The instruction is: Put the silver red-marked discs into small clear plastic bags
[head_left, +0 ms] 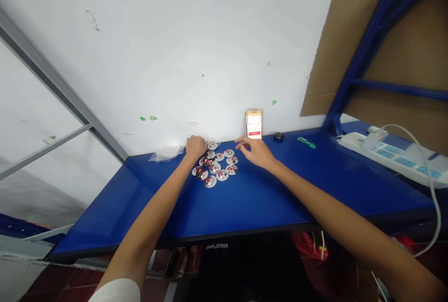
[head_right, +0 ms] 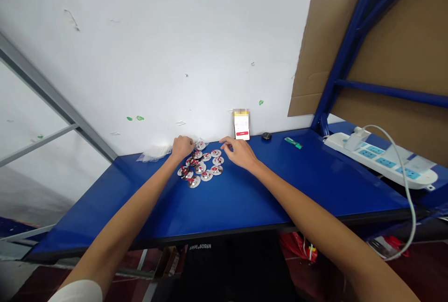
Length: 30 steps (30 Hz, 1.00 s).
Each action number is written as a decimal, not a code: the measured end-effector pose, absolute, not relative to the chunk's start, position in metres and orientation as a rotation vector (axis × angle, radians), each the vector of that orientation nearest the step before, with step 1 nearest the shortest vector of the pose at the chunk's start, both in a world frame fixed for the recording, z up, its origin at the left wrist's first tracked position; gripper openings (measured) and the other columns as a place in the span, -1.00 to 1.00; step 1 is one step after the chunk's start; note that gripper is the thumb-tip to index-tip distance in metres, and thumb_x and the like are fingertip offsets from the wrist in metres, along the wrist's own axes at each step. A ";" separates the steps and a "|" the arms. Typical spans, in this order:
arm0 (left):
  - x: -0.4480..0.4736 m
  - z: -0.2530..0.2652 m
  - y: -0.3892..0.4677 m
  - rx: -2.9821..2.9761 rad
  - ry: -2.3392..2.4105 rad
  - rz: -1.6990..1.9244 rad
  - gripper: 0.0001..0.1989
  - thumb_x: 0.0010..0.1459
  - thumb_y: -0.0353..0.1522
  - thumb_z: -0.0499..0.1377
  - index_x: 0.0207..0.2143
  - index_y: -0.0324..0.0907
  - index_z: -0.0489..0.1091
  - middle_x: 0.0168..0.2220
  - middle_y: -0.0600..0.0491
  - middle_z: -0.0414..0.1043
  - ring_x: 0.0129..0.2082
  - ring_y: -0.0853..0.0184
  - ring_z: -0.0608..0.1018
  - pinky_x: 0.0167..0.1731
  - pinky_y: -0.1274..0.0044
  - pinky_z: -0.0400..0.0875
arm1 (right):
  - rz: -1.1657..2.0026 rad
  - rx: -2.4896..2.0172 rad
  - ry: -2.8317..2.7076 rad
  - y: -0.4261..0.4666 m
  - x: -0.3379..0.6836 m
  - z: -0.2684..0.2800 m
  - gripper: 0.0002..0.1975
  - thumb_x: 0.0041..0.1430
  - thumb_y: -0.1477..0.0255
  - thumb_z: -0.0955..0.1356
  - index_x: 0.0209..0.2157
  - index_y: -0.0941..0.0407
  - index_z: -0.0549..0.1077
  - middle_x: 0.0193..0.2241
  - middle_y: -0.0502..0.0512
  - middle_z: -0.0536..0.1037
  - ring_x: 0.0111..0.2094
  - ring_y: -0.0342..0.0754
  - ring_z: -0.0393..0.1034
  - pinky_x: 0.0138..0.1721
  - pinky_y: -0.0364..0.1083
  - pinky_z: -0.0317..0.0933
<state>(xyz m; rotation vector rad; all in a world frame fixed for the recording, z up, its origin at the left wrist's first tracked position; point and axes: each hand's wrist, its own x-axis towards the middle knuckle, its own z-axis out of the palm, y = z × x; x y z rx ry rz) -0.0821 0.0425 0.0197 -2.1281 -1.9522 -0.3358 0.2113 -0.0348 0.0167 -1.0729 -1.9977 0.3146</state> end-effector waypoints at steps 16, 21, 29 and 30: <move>-0.101 0.034 -0.011 -2.494 -1.728 -0.846 -0.71 0.29 -0.28 0.16 -0.27 -0.11 0.70 -0.31 -0.07 0.66 -0.25 0.07 0.60 -0.14 0.36 0.41 | 0.328 -1.030 -2.131 -0.033 0.209 0.012 -0.73 0.37 0.53 0.33 -0.10 0.01 0.68 -0.20 0.00 0.76 -0.16 0.03 0.66 -0.06 -0.02 0.45; -0.100 0.034 -0.012 -2.579 -1.594 -0.654 -0.75 0.28 -0.29 0.18 -0.23 -0.10 0.68 -0.21 -0.11 0.67 -0.09 0.00 0.59 -0.03 0.32 0.43 | 0.276 -1.011 -2.207 -0.029 0.207 0.004 -0.73 0.37 0.54 0.34 -0.11 0.03 0.70 -0.09 0.07 0.74 -0.04 0.11 0.62 0.06 0.07 0.43; -0.194 0.048 0.008 -2.007 -2.098 -0.496 -0.60 0.29 -0.14 0.19 -0.03 -0.23 0.62 0.03 -0.32 0.62 0.09 -0.16 0.58 0.08 0.20 0.44 | 0.282 -1.003 -2.215 -0.031 0.208 0.007 -0.68 0.34 0.57 0.33 -0.10 0.00 0.71 -0.09 0.06 0.74 -0.05 0.11 0.61 0.06 0.08 0.44; -0.206 0.047 0.011 -2.043 -2.196 -0.415 -0.51 0.25 -0.05 0.24 0.00 -0.24 0.61 0.04 -0.34 0.62 0.07 -0.17 0.60 0.04 0.21 0.47 | 0.284 -1.001 -2.211 -0.031 0.208 0.007 -0.68 0.34 0.57 0.33 -0.11 0.00 0.71 -0.09 0.06 0.74 -0.05 0.11 0.61 0.06 0.08 0.44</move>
